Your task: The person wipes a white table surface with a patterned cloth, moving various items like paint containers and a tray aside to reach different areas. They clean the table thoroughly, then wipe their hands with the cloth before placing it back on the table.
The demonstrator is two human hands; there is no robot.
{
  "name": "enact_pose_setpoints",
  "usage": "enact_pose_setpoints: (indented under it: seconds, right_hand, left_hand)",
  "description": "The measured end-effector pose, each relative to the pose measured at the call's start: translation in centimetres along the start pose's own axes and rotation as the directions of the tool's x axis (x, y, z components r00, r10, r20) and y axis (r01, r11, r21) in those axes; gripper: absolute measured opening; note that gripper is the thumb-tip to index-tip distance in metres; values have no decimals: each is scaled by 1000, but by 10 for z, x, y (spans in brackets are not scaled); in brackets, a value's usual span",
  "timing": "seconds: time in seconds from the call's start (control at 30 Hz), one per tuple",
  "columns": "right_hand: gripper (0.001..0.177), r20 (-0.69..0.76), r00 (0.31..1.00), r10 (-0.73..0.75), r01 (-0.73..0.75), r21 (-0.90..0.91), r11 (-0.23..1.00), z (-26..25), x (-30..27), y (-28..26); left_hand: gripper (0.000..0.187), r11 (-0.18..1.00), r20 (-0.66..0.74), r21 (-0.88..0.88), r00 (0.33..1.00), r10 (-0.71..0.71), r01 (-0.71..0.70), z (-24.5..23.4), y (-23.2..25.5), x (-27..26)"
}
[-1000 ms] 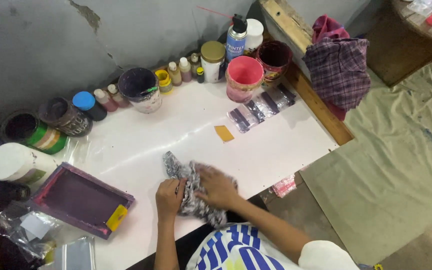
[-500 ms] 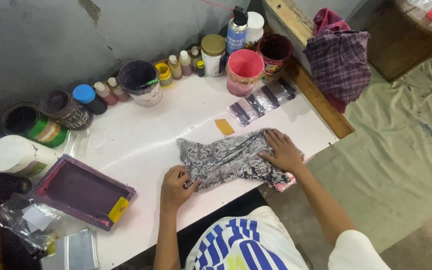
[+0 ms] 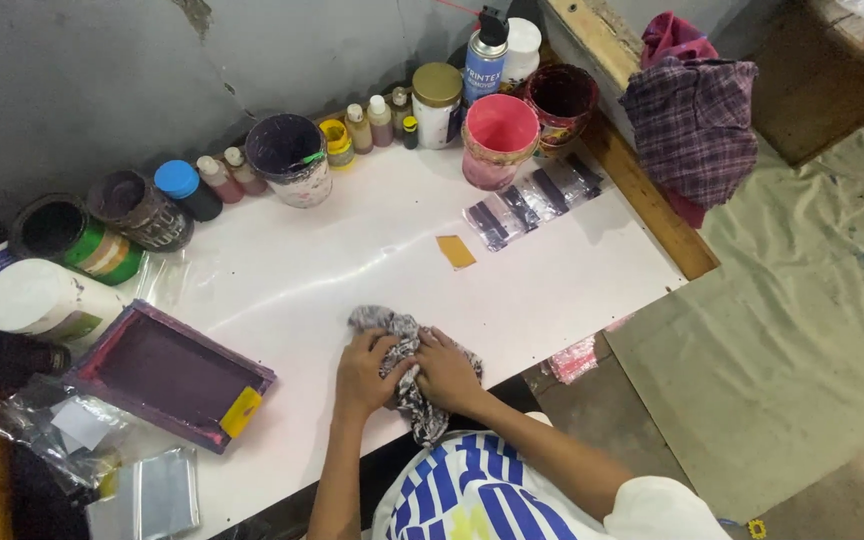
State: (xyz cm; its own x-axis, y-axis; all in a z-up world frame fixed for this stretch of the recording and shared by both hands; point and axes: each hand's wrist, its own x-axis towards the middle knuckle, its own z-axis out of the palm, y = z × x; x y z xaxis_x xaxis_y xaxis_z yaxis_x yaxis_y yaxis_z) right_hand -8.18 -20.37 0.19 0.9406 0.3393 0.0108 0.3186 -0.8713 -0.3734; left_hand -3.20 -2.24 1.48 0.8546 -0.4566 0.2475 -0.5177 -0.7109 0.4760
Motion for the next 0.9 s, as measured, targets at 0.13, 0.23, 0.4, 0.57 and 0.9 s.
enact_pose_setpoints:
  seconds: [0.13, 0.23, 0.4, 0.57, 0.9]
  right_hand:
    - [34, 63, 952, 301, -284, 552, 784, 16, -3, 5]
    - [42, 77, 817, 571, -400, 789, 466, 2, -6, -32]
    - [76, 237, 853, 465, -388, 884, 262, -24, 2, -76]
    - [81, 214, 903, 372, -342, 883, 322, -42, 25, -64]
    - [68, 138, 979, 151, -199, 809, 553, -53, 21, -59]
  left_hand:
    - [34, 975, -27, -156, 986, -164, 158, 44, -17, -2]
    - [39, 907, -249, -366, 917, -311, 208, 48, 1, 11]
    - [63, 483, -77, -805, 745, -663, 346, 76, 21, 9]
    - [64, 400, -31, -813, 656, -754, 422, 28, 43, 33]
    - [64, 94, 147, -893, 485, -862, 439, 55, -16, 43]
